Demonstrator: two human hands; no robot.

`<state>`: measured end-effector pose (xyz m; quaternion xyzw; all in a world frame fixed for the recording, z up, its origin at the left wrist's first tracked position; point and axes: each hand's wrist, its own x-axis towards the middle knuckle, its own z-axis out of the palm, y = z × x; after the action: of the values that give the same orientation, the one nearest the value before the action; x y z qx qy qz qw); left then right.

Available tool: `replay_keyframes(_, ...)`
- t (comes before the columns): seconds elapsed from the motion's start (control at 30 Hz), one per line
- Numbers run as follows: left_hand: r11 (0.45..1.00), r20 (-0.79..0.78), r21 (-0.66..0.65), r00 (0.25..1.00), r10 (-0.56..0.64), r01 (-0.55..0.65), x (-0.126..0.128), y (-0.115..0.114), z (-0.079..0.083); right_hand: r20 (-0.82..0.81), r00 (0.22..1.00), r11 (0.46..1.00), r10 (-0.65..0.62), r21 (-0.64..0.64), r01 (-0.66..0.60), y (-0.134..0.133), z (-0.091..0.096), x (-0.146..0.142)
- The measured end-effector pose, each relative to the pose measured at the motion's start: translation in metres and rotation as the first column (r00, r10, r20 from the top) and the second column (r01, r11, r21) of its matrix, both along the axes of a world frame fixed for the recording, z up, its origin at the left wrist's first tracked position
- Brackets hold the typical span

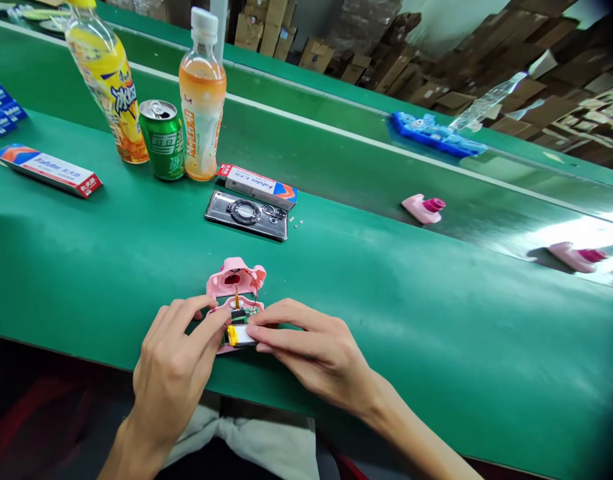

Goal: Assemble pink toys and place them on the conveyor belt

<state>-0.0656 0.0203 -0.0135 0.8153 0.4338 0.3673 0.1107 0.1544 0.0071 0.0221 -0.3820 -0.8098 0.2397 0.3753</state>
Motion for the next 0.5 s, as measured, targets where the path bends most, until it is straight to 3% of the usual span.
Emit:
replay_keyframes(0.13, 1.0, -0.006, 0.001, 1.0, -0.021, 0.021, -0.001, 0.0, 0.001, 0.006, 1.0, 0.999, -0.002, -0.032, 0.002, -0.001, 0.002, 0.0)
replay_keyframes(0.23, 0.997, -0.06, -0.03, 0.995, -0.079, 0.078, -0.001, 0.001, 0.003, -0.059, 0.998, 0.996, -0.018, -0.087, 0.013, -0.001, 0.003, -0.002)
replay_keyframes(0.33, 0.998, -0.063, 0.006, 0.996, -0.058, 0.058, -0.001, 0.0, 0.002, -0.117, 0.993, 0.99, -0.018, -0.138, 0.002, -0.001, 0.002, -0.004)
replay_keyframes(0.5, 0.996, -0.013, 0.031, 0.997, -0.078, 0.079, -0.002, 0.0, 0.0, 0.019, 0.998, 0.996, -0.061, -0.058, 0.062, -0.009, -0.002, 0.007)
